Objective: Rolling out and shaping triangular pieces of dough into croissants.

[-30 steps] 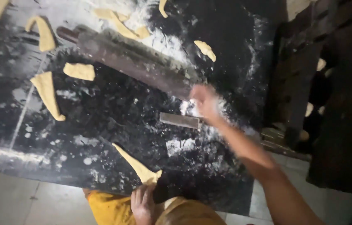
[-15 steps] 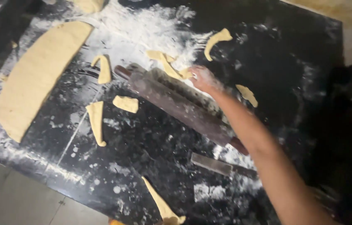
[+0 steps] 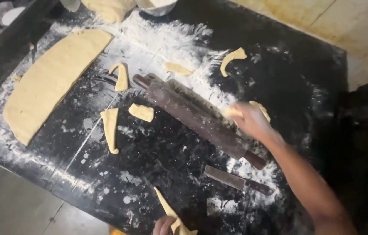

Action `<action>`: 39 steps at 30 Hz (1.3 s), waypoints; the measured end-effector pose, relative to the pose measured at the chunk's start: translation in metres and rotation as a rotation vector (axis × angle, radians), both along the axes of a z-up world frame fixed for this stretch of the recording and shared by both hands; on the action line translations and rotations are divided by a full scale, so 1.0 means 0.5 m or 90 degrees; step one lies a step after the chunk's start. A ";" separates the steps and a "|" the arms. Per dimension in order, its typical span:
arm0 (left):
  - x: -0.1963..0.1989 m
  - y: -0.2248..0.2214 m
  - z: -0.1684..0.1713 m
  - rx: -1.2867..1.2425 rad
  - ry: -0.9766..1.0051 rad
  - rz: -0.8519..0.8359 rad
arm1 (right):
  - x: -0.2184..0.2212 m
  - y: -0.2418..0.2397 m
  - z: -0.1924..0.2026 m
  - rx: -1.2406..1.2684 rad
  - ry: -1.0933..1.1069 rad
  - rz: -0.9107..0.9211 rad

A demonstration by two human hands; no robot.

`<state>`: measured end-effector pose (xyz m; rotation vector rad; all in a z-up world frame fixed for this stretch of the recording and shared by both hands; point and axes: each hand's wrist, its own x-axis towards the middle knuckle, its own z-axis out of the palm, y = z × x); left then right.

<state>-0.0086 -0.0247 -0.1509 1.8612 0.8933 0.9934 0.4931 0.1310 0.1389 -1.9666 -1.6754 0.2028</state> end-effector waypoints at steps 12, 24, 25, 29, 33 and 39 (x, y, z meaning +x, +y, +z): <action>0.350 0.146 0.525 -0.383 -0.036 -0.646 | -0.295 -0.457 0.098 -0.280 0.187 -0.037; 0.402 0.446 0.290 0.312 0.478 -0.436 | -0.268 -0.459 -0.232 0.023 -0.177 -0.150; 0.403 0.451 0.288 0.287 0.454 -0.407 | -0.259 -0.466 -0.257 0.006 -0.170 -0.171; 0.366 0.409 0.281 0.301 0.378 -0.407 | -0.237 -0.535 -0.390 -0.233 0.061 -0.233; 0.376 0.398 0.196 0.290 0.308 -0.310 | -0.331 -0.580 -0.432 -0.154 0.016 -0.290; 0.359 0.379 0.199 0.244 0.172 -0.241 | -0.476 -0.409 -0.311 -0.246 0.169 -0.318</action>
